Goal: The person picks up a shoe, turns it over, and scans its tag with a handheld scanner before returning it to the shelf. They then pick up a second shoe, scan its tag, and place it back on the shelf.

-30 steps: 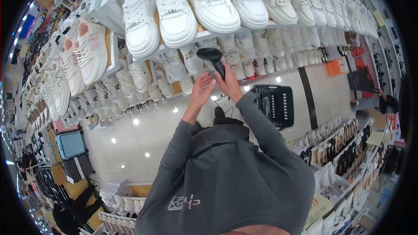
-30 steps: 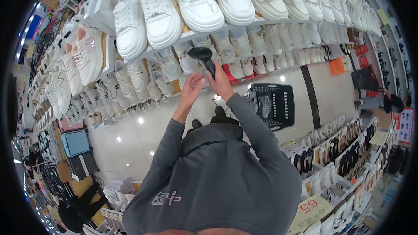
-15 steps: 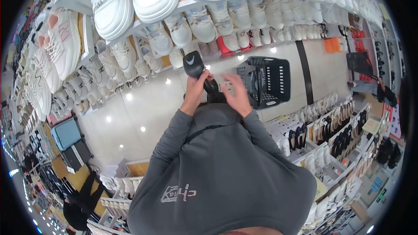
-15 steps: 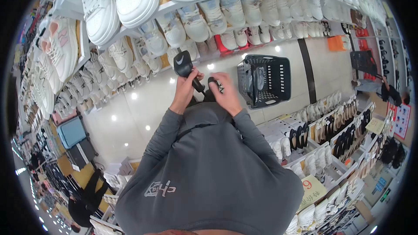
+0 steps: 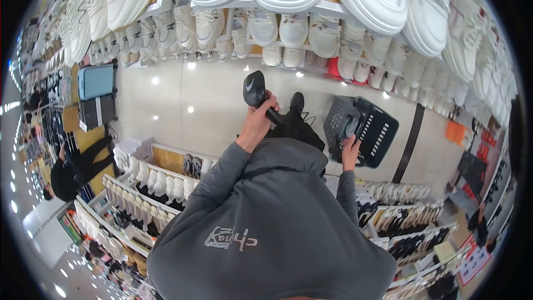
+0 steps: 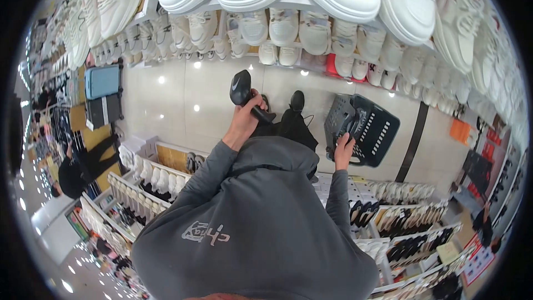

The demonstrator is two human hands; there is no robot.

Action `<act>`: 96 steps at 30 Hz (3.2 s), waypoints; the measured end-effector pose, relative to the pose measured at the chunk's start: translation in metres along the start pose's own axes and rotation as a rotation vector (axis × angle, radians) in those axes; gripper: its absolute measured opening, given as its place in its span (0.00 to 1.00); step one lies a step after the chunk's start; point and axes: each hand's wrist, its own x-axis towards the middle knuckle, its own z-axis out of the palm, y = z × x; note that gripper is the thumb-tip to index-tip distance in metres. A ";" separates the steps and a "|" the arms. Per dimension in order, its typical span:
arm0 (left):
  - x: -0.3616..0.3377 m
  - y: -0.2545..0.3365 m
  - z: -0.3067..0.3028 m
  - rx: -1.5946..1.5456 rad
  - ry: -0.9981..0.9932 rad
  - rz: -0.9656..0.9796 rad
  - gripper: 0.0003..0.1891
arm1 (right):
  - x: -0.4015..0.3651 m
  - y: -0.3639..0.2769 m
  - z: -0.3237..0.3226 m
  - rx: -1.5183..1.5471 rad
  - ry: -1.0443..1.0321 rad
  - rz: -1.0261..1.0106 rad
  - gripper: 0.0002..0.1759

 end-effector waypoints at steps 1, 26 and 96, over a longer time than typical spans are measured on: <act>-0.004 -0.001 0.001 -0.010 0.021 -0.003 0.11 | 0.005 0.004 -0.001 0.057 -0.042 0.068 0.37; -0.081 0.087 -0.077 -0.080 -0.042 0.164 0.10 | -0.020 0.009 0.064 -0.041 -0.106 0.022 0.44; 0.024 0.443 -0.289 0.077 -0.173 -0.035 0.12 | -0.288 -0.117 0.406 -0.404 0.024 0.094 0.43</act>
